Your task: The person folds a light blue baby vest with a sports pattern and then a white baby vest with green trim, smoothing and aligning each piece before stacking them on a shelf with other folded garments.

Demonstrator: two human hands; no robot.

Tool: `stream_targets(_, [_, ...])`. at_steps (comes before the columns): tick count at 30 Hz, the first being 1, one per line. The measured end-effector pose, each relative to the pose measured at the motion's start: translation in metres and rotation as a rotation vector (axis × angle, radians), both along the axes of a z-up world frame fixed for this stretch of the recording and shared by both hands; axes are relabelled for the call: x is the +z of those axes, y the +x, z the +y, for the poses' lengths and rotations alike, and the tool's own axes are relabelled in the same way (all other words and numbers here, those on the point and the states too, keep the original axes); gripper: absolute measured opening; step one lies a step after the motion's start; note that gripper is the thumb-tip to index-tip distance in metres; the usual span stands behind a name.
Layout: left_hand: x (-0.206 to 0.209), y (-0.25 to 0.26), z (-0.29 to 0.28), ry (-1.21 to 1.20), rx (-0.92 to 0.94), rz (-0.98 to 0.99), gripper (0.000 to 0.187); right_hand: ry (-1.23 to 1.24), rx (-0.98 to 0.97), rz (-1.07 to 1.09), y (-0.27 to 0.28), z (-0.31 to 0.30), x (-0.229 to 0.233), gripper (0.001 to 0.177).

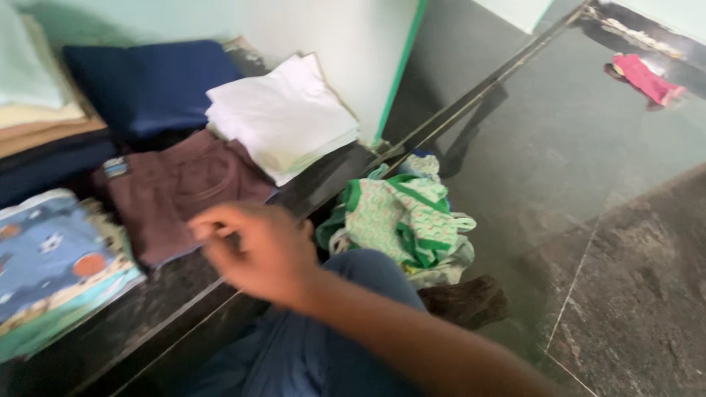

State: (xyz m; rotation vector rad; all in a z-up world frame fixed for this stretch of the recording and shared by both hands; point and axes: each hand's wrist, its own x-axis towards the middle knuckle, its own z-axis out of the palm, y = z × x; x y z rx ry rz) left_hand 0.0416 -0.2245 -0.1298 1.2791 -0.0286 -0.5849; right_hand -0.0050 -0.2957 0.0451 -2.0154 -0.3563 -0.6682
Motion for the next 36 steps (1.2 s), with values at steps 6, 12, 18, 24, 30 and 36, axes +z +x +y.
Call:
stream_targets(6, [-0.048, 0.035, -0.120, -0.346, -0.007, 0.543, 0.070, -0.450, -0.295, 0.178, -0.023, -0.169, 0.000, 0.025])
stream_targets(12, [-0.062, 0.038, -0.120, -0.262, 0.006, 0.535, 0.075, -0.237, -0.486, 0.708, -0.068, -0.298, -0.020, 0.048])
stream_targets(18, [0.137, -0.027, -0.034, 0.323, -0.194, -0.063, 0.057, 0.368, -0.858, 0.285, -0.101, -0.367, 0.014, 0.015])
stream_targets(24, [0.185, -0.041, -0.038, 0.615, -0.276, -0.467, 0.033, 0.406, -0.554, 0.202, -0.110, -0.350, 0.073, 0.019])
stream_targets(30, [0.186, -0.054, -0.062, 0.470, -0.293, -0.429, 0.034, -0.050, -0.727, 0.671, -0.103, -0.289, 0.106, 0.033])
stream_targets(36, [0.172, -0.070, -0.038, 0.312, -0.256, -0.717, 0.027, 0.229, -0.416, 0.411, -0.084, -0.273, 0.123, 0.033])
